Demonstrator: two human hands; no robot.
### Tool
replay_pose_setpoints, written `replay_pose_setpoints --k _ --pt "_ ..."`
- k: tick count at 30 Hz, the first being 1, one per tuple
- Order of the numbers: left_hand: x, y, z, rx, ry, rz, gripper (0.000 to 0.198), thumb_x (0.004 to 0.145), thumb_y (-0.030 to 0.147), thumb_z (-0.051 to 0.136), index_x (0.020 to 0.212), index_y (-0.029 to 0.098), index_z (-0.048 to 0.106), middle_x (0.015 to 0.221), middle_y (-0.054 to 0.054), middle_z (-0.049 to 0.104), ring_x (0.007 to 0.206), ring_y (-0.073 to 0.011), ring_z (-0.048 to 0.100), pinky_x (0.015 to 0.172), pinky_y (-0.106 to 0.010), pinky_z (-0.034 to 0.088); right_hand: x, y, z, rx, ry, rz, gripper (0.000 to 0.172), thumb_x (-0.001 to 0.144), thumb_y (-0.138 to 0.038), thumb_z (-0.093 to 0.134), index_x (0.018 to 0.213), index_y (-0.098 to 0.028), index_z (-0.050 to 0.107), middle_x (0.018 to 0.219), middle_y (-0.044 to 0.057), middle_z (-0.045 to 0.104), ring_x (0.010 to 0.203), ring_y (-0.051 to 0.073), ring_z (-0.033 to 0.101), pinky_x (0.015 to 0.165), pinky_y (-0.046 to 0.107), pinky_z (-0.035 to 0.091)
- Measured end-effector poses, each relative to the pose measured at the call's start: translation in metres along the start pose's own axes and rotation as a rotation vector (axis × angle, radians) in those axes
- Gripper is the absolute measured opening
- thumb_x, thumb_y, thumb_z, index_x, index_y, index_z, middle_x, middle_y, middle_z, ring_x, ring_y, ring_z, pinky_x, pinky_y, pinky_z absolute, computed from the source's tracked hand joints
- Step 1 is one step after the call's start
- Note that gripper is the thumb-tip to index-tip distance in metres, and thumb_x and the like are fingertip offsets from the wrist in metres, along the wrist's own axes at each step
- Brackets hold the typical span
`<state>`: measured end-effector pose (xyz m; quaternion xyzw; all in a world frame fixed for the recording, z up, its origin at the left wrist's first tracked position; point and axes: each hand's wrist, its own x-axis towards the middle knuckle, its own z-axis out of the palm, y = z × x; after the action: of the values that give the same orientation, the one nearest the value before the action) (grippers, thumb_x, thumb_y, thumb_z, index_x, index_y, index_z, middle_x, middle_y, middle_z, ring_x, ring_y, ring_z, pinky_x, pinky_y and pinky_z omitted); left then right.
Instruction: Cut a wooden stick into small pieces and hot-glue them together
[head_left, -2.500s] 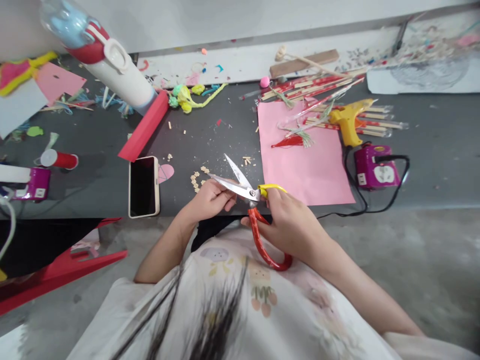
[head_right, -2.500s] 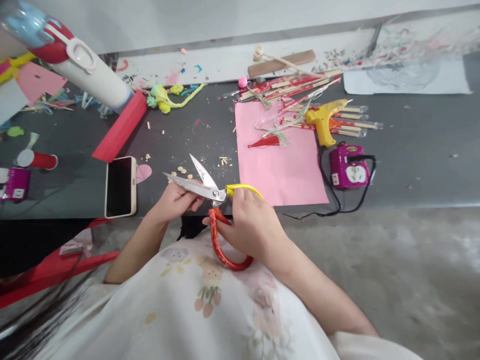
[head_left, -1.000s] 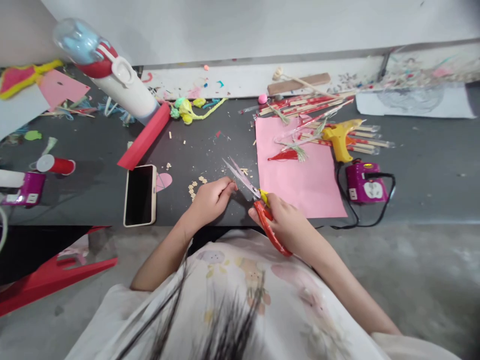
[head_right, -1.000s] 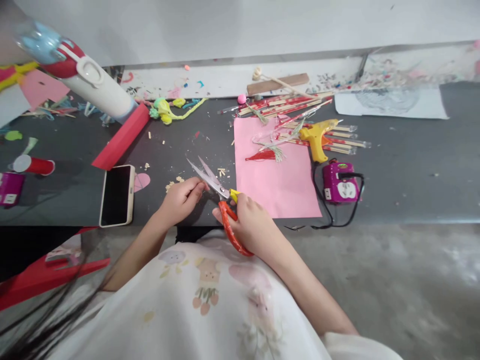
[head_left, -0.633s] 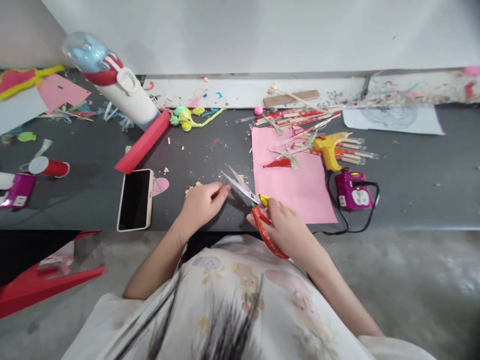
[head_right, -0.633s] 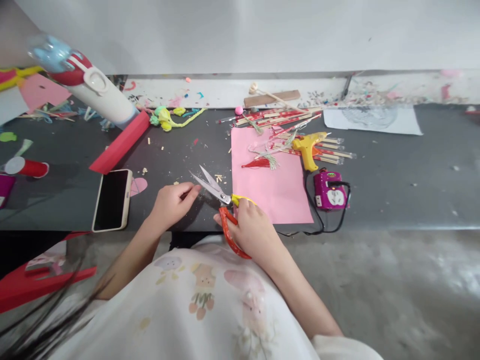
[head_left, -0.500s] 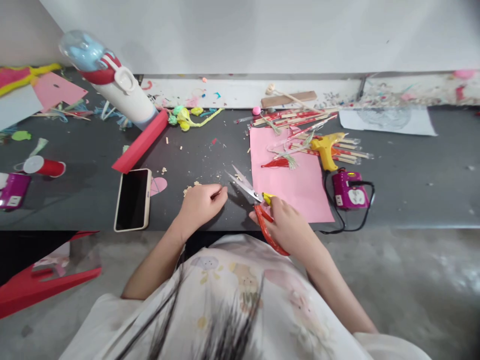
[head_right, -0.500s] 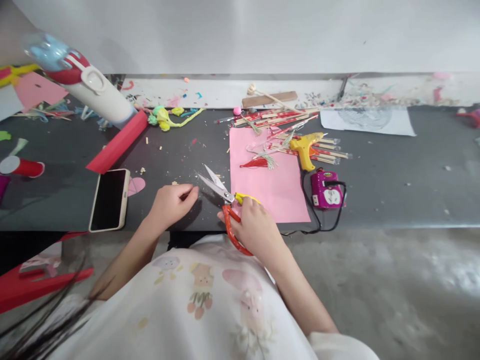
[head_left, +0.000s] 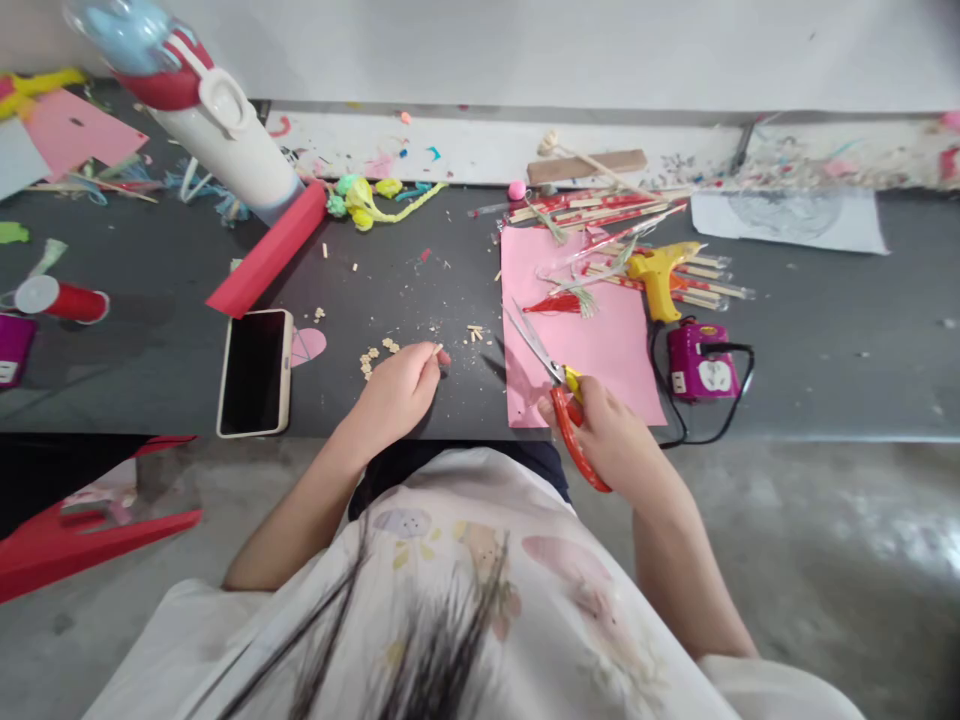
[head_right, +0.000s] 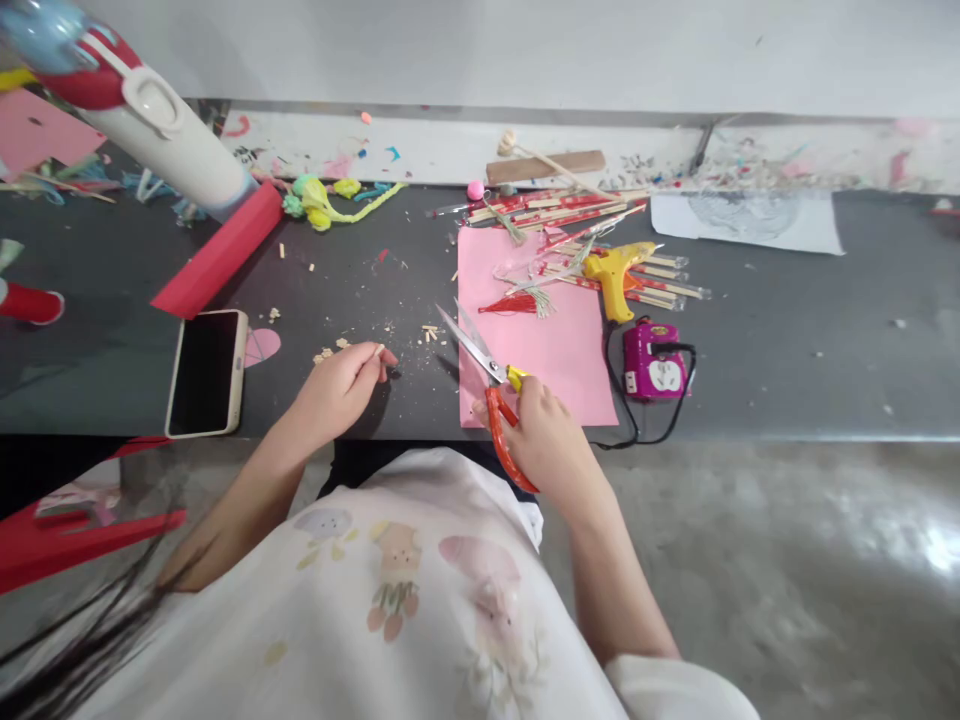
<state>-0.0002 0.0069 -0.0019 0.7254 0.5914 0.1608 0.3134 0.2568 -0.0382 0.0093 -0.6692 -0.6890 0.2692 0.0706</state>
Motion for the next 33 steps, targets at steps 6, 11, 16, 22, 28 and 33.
replay_pose_setpoints --k 6,11,16,22,28,33 --pt "-0.007 0.007 0.0 -0.186 -0.002 0.015 0.032 0.099 0.036 0.033 0.098 0.019 0.06 0.078 0.001 0.065 0.074 -0.0123 0.06 0.072 -0.024 0.043 -0.004 -0.02 0.001 0.126 -0.143 -0.121 0.037 0.088 -0.056 0.048 0.099 -0.021 0.045 0.095 0.012 0.067 0.09 0.027 0.065 0.074 0.037 0.049" --pt "-0.013 0.014 -0.003 -0.189 0.019 0.052 0.037 0.098 0.037 0.035 0.075 0.018 0.056 0.072 0.001 0.063 0.067 -0.01 0.056 0.068 -0.022 0.04 -0.003 -0.034 0.007 0.146 -0.217 -0.192 0.037 0.089 -0.05 0.051 0.107 -0.019 0.044 0.104 0.013 0.065 0.099 0.028 0.063 0.08 0.04 0.05" --pt "-0.015 0.014 0.0 -0.191 0.008 0.085 0.033 0.097 0.033 0.036 0.076 0.018 0.056 0.072 0.001 0.065 0.066 -0.0101 0.056 0.065 -0.022 0.041 -0.003 -0.041 0.009 0.148 -0.204 -0.243 0.039 0.091 -0.05 0.049 0.111 -0.017 0.044 0.107 0.017 0.064 0.102 0.03 0.063 0.08 0.042 0.05" --pt "-0.013 0.016 0.002 -0.204 0.022 0.1 0.03 0.095 0.026 0.039 0.071 0.017 0.056 0.068 0.002 0.065 0.063 -0.0095 0.057 0.064 -0.021 0.041 -0.003 -0.044 0.011 0.15 -0.159 -0.266 0.044 0.091 -0.054 0.047 0.11 -0.014 0.045 0.105 0.018 0.064 0.098 0.032 0.063 0.079 0.044 0.051" --pt "-0.01 0.015 0.0 -0.216 0.046 0.118 0.032 0.093 0.025 0.04 0.066 0.018 0.055 0.063 0.002 0.063 0.059 -0.0089 0.055 0.061 -0.021 0.041 -0.001 -0.046 0.011 0.153 -0.146 -0.273 0.051 0.089 -0.06 0.045 0.109 -0.013 0.046 0.101 0.019 0.063 0.095 0.033 0.063 0.079 0.047 0.051" --pt "-0.009 0.015 -0.002 -0.214 0.049 0.124 0.033 0.093 0.026 0.041 0.065 0.018 0.055 0.062 0.002 0.062 0.058 -0.0088 0.055 0.059 -0.021 0.041 -0.001 -0.046 0.01 0.171 -0.15 -0.289 0.053 0.09 -0.06 0.044 0.112 -0.012 0.046 0.102 0.02 0.062 0.096 0.032 0.062 0.08 0.046 0.051"
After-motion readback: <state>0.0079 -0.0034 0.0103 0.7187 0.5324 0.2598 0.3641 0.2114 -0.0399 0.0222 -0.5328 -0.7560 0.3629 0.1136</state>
